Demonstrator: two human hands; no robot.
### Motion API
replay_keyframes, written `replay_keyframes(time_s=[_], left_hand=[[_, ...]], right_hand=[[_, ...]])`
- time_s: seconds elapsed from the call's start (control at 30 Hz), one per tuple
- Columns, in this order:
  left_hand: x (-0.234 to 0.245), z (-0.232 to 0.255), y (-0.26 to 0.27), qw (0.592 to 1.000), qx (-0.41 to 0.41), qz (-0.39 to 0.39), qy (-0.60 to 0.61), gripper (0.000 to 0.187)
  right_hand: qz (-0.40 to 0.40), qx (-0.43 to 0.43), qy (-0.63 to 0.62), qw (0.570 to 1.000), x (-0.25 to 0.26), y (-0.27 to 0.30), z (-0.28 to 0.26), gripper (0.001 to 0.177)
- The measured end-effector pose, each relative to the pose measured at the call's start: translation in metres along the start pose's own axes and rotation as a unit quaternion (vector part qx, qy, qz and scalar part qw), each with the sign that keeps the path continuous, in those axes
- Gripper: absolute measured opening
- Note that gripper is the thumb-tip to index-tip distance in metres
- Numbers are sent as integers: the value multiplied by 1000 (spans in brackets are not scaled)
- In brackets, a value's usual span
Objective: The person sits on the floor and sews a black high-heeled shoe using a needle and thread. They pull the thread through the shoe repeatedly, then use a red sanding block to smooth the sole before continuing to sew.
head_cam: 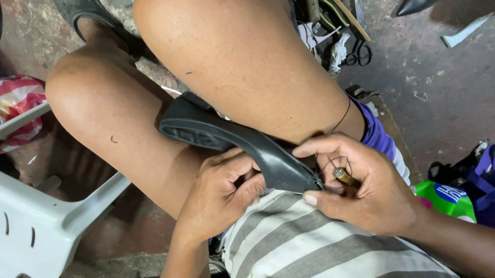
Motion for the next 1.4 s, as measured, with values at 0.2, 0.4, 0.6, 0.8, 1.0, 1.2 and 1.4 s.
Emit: replay_keyframes(time_s=[0.2, 0.4, 0.6, 0.8, 1.0, 1.2, 1.4], left_hand=[[-4, -11, 11, 993, 47, 101, 45, 12], [24, -45, 70, 961, 21, 270, -60, 53], [65, -56, 110, 897, 80, 426, -93, 50], [50, -7, 74, 815, -50, 377, -436, 12], [-4, 4, 25, 955, -69, 201, -209, 14], [-6, -10, 16, 978, -63, 168, -108, 10], [-12, -20, 20, 993, 13, 121, -8, 5]], right_hand=[[1, -16, -27, 999, 6, -5, 5, 55], [-9, -57, -17, 998, 10, -10, 11, 49], [-46, -55, -52, 996, 3, -16, 9, 49], [-52, -56, -14, 997, 6, -14, 0, 53], [-55, -56, -2, 997, 2, -14, 0, 53], [-70, -75, -32, 994, 0, -13, 2, 53], [-82, -54, -1, 995, 1, -8, -4, 52]])
Point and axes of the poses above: each hand's wrist, its own y-axis away from the middle knuckle, its own x-axis out of the back of the hand, z = x × y, the point moved 5 cm from there along -y, towards the middle knuckle, and after that the axes turned 8 degrees about -x, right-handed, at the moved point
